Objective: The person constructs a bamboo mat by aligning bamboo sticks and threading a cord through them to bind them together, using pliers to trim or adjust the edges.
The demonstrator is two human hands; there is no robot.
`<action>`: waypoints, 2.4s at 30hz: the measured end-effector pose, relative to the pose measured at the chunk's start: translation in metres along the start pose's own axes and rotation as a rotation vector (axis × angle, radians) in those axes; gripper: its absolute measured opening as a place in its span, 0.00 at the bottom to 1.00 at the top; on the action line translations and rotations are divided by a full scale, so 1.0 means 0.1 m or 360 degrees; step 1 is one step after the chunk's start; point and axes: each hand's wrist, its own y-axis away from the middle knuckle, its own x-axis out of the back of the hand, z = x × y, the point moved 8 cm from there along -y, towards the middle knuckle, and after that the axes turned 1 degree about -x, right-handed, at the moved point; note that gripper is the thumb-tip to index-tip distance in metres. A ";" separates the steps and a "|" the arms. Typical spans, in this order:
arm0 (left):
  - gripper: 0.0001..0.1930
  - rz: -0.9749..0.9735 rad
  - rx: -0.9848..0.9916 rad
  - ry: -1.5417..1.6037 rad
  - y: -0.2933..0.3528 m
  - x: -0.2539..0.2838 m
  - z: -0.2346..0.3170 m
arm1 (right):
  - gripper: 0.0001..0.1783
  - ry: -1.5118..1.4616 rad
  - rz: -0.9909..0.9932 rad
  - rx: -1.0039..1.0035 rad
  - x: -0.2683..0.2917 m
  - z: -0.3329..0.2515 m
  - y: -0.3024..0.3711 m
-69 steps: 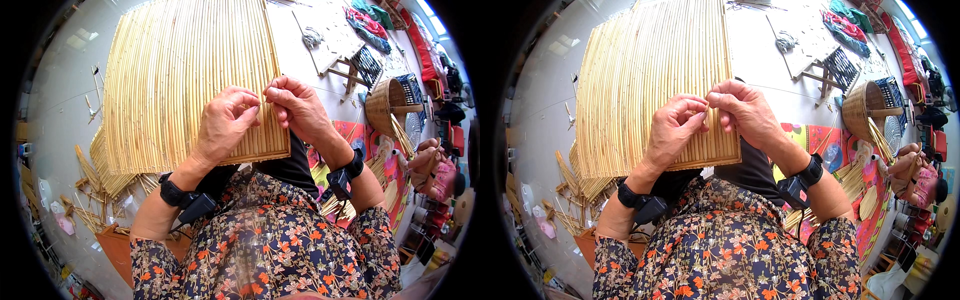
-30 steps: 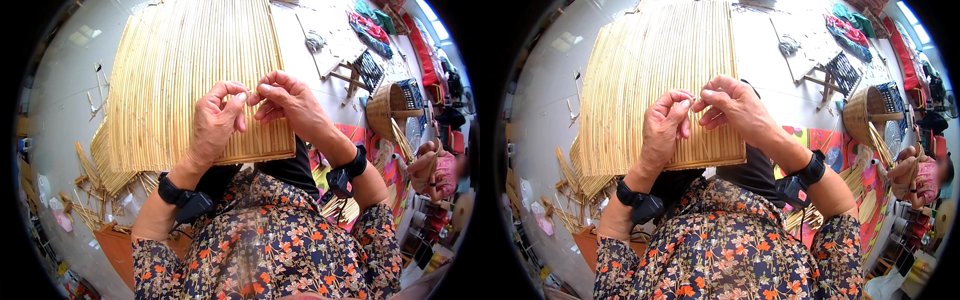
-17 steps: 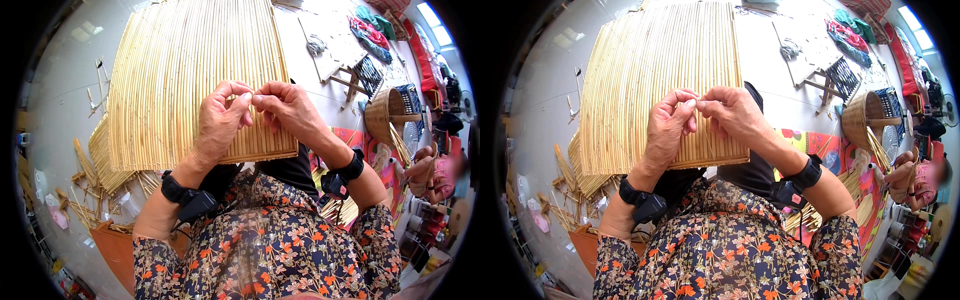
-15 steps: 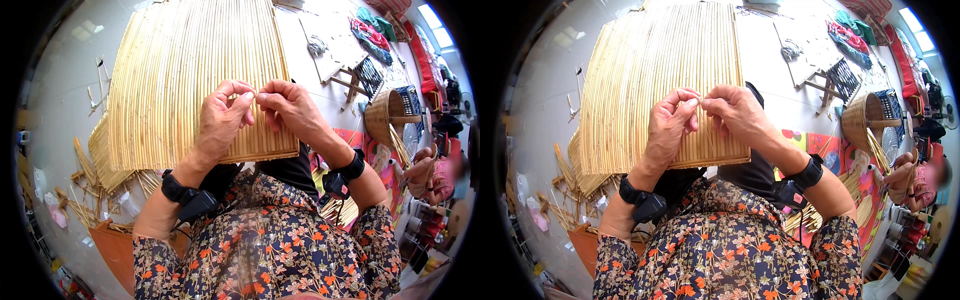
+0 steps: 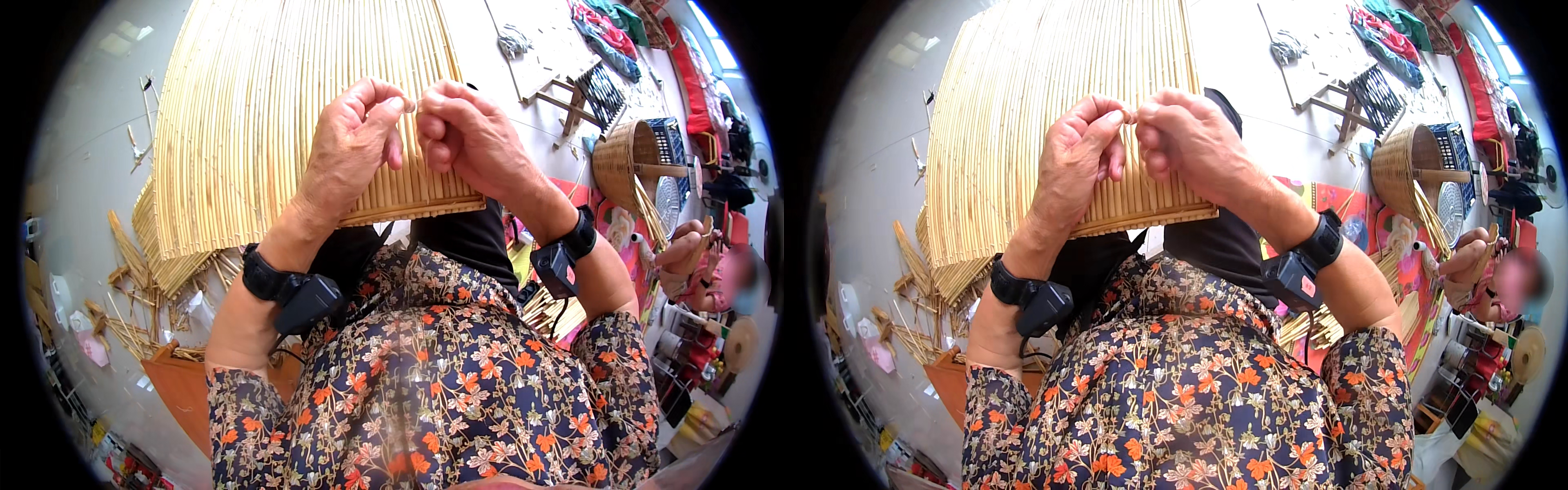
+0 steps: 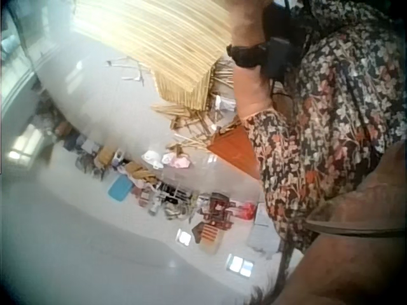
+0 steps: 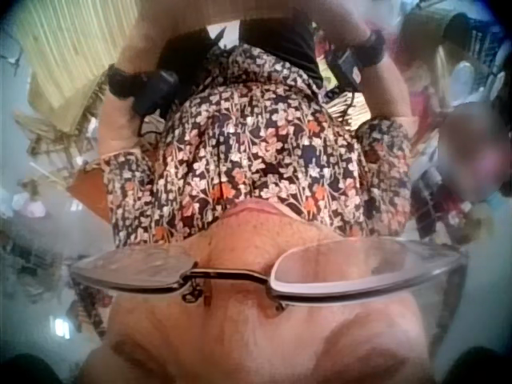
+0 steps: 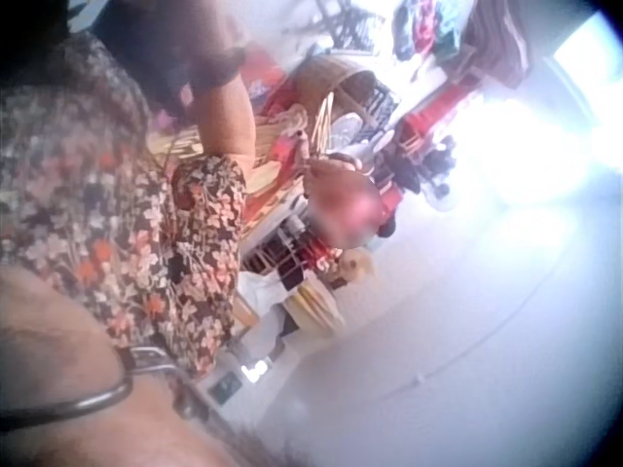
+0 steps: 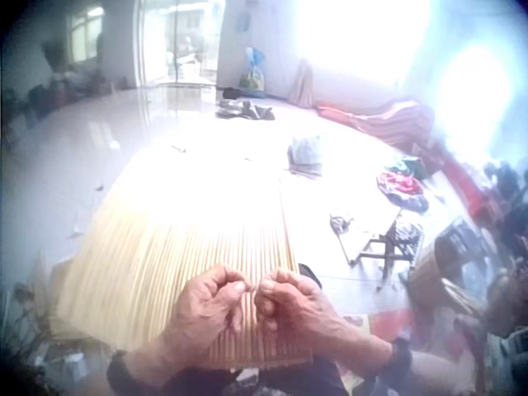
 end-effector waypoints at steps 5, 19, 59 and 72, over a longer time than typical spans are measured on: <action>0.08 0.0008 -0.0043 0.0050 0.01 0.06 -0.04 | 0.10 -0.0337 -0.0072 0.0080 0.03 0.08 0.03; 0.09 -0.0031 -0.0042 0.0979 0.11 0.39 -0.04 | 0.09 0.0205 -0.0081 -0.0206 -0.13 0.24 -0.07; 0.20 -0.0013 -0.0017 0.0616 0.08 0.19 0.04 | 0.09 0.0970 0.0027 0.0494 -0.34 -0.84 -0.66; 0.19 0.0086 -0.0320 0.0751 0.03 0.27 -0.01 | 0.05 0.1376 -0.0143 0.0422 -0.47 -0.76 -0.60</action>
